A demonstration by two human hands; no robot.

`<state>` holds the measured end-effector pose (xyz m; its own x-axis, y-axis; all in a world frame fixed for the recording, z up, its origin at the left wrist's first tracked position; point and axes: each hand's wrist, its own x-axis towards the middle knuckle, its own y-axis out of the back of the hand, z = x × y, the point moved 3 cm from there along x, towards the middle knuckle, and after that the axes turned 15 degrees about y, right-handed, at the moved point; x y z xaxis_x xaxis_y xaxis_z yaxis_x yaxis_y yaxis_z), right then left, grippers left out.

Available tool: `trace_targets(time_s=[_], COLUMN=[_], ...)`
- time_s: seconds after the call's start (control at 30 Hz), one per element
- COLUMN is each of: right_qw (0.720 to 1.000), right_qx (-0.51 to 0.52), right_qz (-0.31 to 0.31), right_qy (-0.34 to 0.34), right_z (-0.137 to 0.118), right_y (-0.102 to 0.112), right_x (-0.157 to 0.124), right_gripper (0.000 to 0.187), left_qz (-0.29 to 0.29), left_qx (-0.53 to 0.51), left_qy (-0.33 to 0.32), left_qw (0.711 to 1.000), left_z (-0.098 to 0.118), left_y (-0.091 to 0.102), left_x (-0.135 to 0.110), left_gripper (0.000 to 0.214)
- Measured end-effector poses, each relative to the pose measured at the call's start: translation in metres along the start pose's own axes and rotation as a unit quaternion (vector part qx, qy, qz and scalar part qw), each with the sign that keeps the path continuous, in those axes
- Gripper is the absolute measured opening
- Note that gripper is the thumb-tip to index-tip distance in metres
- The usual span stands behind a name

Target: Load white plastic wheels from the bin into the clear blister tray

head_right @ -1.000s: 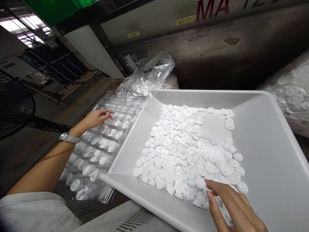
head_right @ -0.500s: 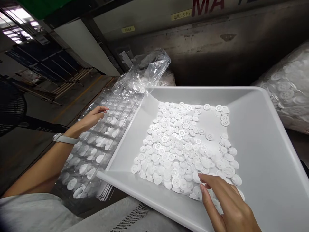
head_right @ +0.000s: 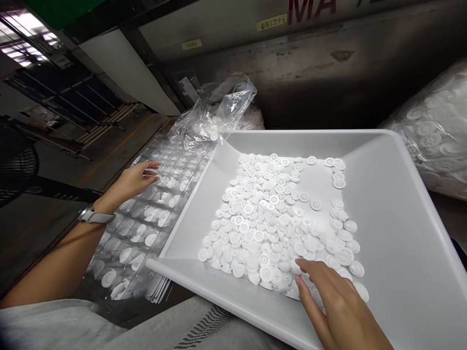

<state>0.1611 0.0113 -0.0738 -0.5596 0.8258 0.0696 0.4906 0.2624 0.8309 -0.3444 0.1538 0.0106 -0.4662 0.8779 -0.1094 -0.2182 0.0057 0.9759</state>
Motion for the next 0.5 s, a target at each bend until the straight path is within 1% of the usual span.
trace_targets(time_s=[0.07,0.13,0.2,0.27,0.33,0.37,0.43,0.5], right_qw=[0.999,0.997,0.994,0.989,0.983,0.978,0.975,0.970], right_qx=[-0.027,-0.051,-0.070,-0.096,-0.135,-0.143,-0.163,-0.175], right_qz=[-0.034,-0.053,-0.070,-0.090,-0.115,-0.145,-0.150,-0.164], right_qy=[0.010,0.020,0.037,0.061,0.051,0.037,0.006,-0.032], right_z=[0.007,0.017,0.030,0.042,0.051,0.054,0.056,0.054], right_y=[-0.005,-0.007,-0.004,0.005,0.017,0.021,0.030,0.030], right_x=[-0.003,-0.009,-0.014,-0.011,0.005,0.018,0.049,0.075], right_gripper=[0.034,0.037,0.041,0.041,0.050,0.055,0.059,0.062], left_qz=[0.000,0.001,0.002,0.007,0.014,0.018,0.023,0.032], left_qx=[0.011,0.024,0.038,0.048,0.050,0.049,0.041,0.027], left_qy=[-0.003,-0.002,-0.002,-0.001,-0.003,-0.005,-0.011,-0.009], left_qw=[1.000,1.000,0.999,0.999,0.999,0.999,0.999,0.999], left_z=[0.001,0.001,0.001,0.000,0.001,0.001,0.003,0.005], left_y=[0.001,0.001,0.001,0.002,0.002,0.002,0.000,-0.001], left_x=[-0.005,-0.009,-0.011,-0.013,-0.014,-0.014,-0.014,-0.014], left_gripper=[0.040,0.039,0.038,0.037,0.037,0.037,0.037,0.037])
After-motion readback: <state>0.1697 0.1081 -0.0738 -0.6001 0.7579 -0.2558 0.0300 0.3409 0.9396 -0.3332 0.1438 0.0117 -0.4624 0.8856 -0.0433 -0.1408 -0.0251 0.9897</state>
